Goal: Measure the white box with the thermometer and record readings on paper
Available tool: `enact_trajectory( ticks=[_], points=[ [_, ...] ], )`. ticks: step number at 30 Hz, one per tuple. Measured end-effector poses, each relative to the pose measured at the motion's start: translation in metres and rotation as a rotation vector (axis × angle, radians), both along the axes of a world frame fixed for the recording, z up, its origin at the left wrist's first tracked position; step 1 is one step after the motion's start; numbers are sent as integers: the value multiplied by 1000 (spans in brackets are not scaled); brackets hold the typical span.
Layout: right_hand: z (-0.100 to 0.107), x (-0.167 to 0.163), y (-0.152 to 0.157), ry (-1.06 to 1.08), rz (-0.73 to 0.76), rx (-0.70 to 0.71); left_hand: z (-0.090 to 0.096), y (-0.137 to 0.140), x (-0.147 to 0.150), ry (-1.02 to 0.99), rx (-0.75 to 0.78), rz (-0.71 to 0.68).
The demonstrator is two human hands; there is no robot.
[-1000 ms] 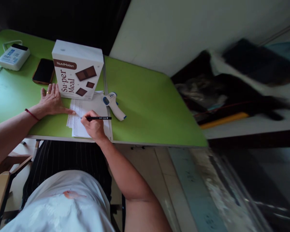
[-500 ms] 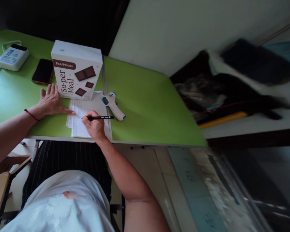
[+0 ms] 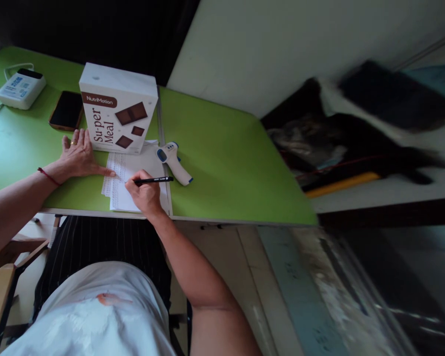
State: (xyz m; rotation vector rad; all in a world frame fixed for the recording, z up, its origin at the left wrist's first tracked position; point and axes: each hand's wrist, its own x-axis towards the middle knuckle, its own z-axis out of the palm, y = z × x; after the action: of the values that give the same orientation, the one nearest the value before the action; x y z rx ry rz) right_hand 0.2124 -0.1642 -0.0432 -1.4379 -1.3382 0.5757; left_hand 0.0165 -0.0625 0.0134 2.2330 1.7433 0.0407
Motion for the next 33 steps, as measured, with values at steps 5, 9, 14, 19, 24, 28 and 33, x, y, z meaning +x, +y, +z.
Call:
enact_trajectory(
  ticks=[5,9,14,19,24,28,33],
  points=[
    [1,1,0,21,25,19,2,0,0,8,-7,-2],
    [1,2,1,-9,48,4,2,-1,0,7,-10,4],
    [2,1,0,-5,44,-1,-3,3,-3,-52,6,-18],
    [1,0,-1,4,18,-20,-6,5,-3,-45,13,-20],
    [1,0,1,3,27,-25,-3,3,-2,-37,5,-9],
    [2,-1,2,55,40,32,-3,2,-2,-49,-2,-9],
    [11,10,-5,-18,15,139,-5,7,-6,-156,76,39]
  ],
)
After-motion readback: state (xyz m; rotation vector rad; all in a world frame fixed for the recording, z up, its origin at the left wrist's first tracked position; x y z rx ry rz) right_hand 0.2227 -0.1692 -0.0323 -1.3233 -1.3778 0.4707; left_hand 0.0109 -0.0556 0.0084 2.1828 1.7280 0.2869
